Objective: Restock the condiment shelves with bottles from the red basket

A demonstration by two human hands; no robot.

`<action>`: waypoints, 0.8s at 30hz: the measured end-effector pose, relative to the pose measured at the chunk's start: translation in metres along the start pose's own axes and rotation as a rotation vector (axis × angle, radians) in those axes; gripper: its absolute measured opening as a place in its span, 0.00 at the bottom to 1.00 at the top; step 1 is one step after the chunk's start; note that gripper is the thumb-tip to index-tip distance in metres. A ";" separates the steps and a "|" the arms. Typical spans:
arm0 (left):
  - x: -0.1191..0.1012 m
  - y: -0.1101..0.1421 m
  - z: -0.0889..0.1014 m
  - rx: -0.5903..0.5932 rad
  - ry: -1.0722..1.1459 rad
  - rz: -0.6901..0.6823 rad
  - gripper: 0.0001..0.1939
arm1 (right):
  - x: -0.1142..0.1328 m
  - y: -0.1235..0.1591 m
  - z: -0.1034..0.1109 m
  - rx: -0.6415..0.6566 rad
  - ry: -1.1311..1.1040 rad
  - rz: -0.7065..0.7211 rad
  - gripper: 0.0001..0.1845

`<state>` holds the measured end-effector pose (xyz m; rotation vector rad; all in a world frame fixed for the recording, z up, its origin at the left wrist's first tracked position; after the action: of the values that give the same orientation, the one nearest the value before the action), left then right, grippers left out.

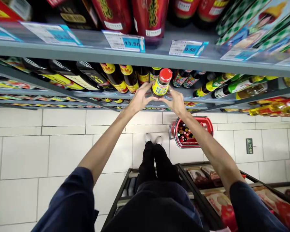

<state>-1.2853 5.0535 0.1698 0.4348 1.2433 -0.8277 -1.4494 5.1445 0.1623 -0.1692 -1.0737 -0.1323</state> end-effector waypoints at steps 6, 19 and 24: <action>0.018 -0.012 -0.001 0.007 -0.058 -0.046 0.46 | -0.023 -0.014 -0.009 0.014 -0.073 0.036 0.50; 0.053 -0.023 0.001 0.025 -0.215 -0.095 0.47 | -0.044 -0.031 -0.016 0.006 0.000 0.054 0.47; 0.046 -0.024 0.001 0.014 -0.227 -0.135 0.47 | -0.045 -0.028 -0.014 -0.038 0.031 0.055 0.45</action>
<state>-1.2982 5.0229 0.1301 0.2615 1.0641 -0.9731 -1.4634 5.1156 0.1178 -0.2296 -1.0349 -0.1055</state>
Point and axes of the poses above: each hand's wrist, its own y-axis away from the middle knuckle, its own z-axis out of the back of the hand, x = y × z, the point moved 6 cm from there along -y, towards the middle knuckle, and after that the axes turned 1 degree about -z, right-handed, at the moved point
